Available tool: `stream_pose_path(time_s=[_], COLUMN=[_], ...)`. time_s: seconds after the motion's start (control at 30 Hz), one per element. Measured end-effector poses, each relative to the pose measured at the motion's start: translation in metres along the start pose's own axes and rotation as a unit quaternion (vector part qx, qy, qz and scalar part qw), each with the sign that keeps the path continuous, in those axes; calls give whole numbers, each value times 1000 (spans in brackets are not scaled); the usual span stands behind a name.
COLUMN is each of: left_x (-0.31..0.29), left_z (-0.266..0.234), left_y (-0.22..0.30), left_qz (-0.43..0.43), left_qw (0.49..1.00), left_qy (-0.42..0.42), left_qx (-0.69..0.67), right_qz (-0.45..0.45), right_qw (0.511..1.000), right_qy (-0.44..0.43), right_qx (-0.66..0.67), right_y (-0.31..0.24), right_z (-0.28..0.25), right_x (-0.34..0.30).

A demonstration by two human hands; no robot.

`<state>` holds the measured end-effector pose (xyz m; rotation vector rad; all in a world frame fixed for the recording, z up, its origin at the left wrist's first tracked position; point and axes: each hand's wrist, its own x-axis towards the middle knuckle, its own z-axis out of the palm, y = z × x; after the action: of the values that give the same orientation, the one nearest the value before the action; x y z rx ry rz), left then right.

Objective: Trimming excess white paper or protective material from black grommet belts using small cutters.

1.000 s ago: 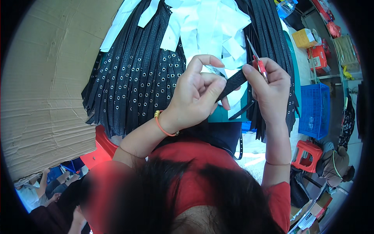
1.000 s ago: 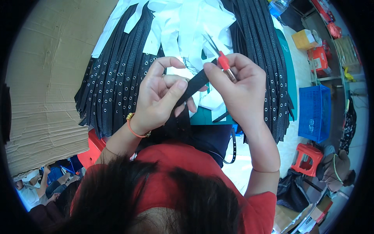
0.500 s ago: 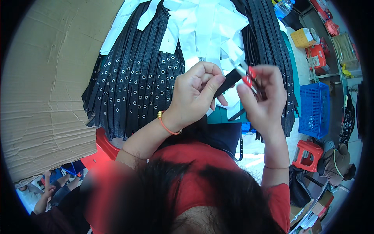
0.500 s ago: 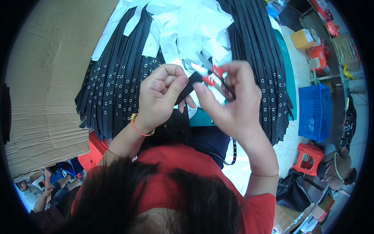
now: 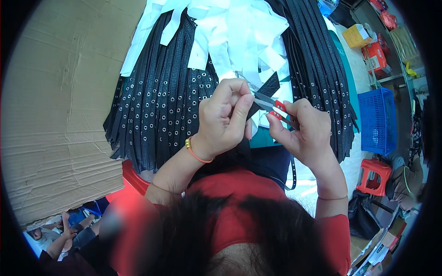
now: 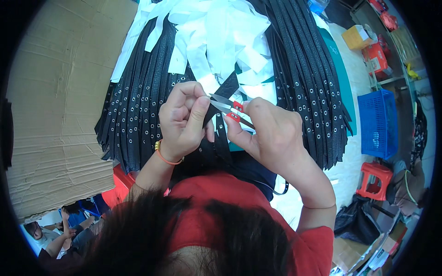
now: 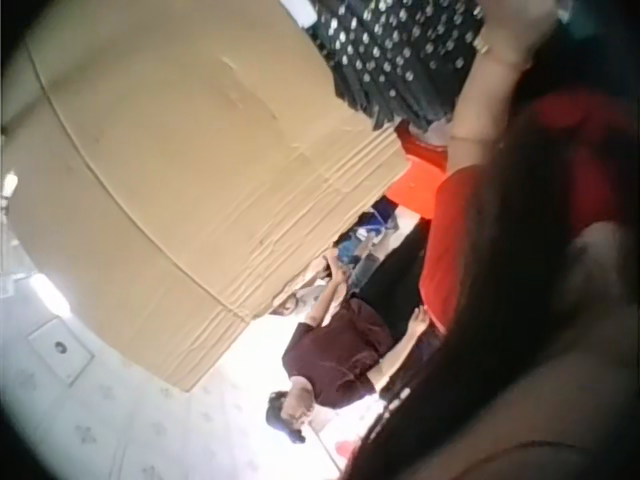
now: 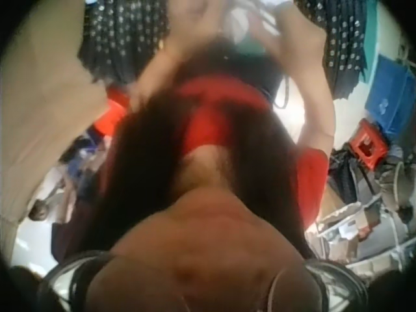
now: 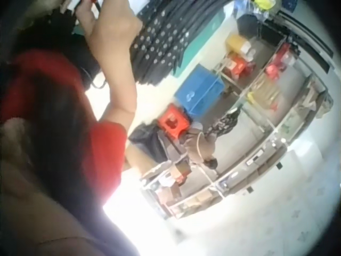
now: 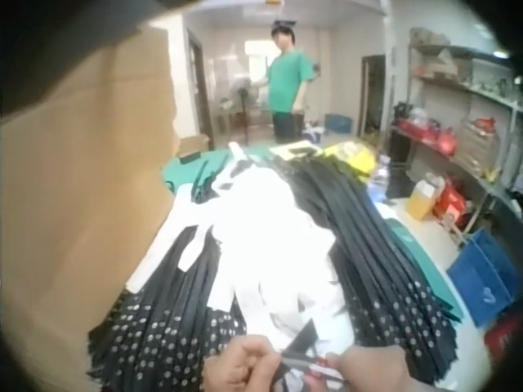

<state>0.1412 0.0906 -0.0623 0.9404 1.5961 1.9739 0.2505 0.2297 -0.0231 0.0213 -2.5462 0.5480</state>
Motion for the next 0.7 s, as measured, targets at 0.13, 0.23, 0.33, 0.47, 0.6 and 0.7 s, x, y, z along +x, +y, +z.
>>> stream_pose_path(time_s=[0.13,0.23,0.33,0.47,0.6,0.7], left_x=[-1,4,8,8,10,5], left_z=[2,2,0,-2,-9,-10], left_y=[3,0,5,9,6,7], left_qz=[-11,-54,-106,-164,-181,-181], left_qw=[1000,995,986,968,920,957], left_qy=[7,1,-27,-66,0,-41], left_qx=[-8,-86,-124,-180,-348,-221], right_qz=[-7,222,375,420,446,446], right_qw=[1000,942,826,797,750,728], right_qy=[-1,113,49,30,54,42], right_qx=[-24,224,417,433,487,519], right_y=[5,7,5,9,10,11], right_z=[2,17,5,14,13,13], right_x=[1,-1,17,27,34,36])
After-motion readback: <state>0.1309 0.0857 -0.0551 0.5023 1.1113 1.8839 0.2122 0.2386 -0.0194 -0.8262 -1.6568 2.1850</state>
